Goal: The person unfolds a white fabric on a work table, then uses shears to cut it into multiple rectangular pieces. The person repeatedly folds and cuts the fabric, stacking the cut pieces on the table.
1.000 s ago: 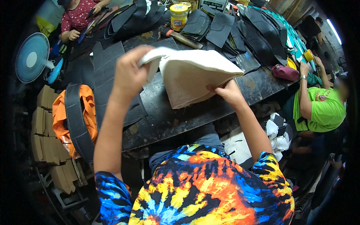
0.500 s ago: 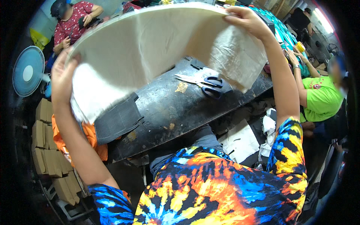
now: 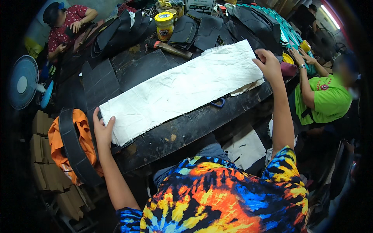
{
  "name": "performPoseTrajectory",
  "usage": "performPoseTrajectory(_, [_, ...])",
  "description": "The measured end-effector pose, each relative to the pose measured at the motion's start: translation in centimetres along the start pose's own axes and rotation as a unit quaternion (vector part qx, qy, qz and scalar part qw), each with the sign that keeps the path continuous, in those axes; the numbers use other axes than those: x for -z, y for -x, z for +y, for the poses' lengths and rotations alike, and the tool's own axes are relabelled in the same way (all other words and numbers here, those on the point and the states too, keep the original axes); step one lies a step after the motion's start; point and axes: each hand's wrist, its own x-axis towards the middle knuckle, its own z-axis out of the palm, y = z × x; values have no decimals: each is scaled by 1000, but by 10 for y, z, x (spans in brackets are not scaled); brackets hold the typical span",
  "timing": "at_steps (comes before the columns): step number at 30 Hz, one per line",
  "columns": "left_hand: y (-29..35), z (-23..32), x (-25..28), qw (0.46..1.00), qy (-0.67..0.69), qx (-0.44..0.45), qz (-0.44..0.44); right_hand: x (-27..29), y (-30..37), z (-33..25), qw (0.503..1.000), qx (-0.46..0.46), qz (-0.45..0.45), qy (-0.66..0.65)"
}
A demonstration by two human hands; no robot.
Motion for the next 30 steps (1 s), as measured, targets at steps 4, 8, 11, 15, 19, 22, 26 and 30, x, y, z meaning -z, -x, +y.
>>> performPoseTrajectory(4, [12, 5, 8, 991, -118, -55, 38, -4, 30, 10, 996, 92, 5, 10])
performPoseTrajectory(8, [-2, 27, -1, 894, -382, -227, 64, -27, 7, -6, 982, 187, 2, -15])
performPoseTrajectory(11, [-25, 46, -26, 863, -405, -303, 2, -53, -28, -34, 967, 252, -45, -4])
performPoseTrajectory(15, [-40, 56, -43, 863, -450, -198, -119, -84, -37, -77, 956, 255, -142, -5])
performPoseTrajectory(19, [-42, 50, -39, 843, -446, -290, -83, -91, -11, -104, 951, 276, -120, -71])
performPoseTrajectory(22, [-39, 43, -38, 837, -443, -311, -77, -87, 9, -114, 949, 269, -132, -97])
performPoseTrajectory(26, [-37, 43, -39, 851, -440, -282, -52, -78, 23, -119, 946, 276, -127, -115])
performPoseTrajectory(30, [-36, 74, -42, 877, -399, -221, -152, -63, 41, -135, 942, 260, -166, -131])
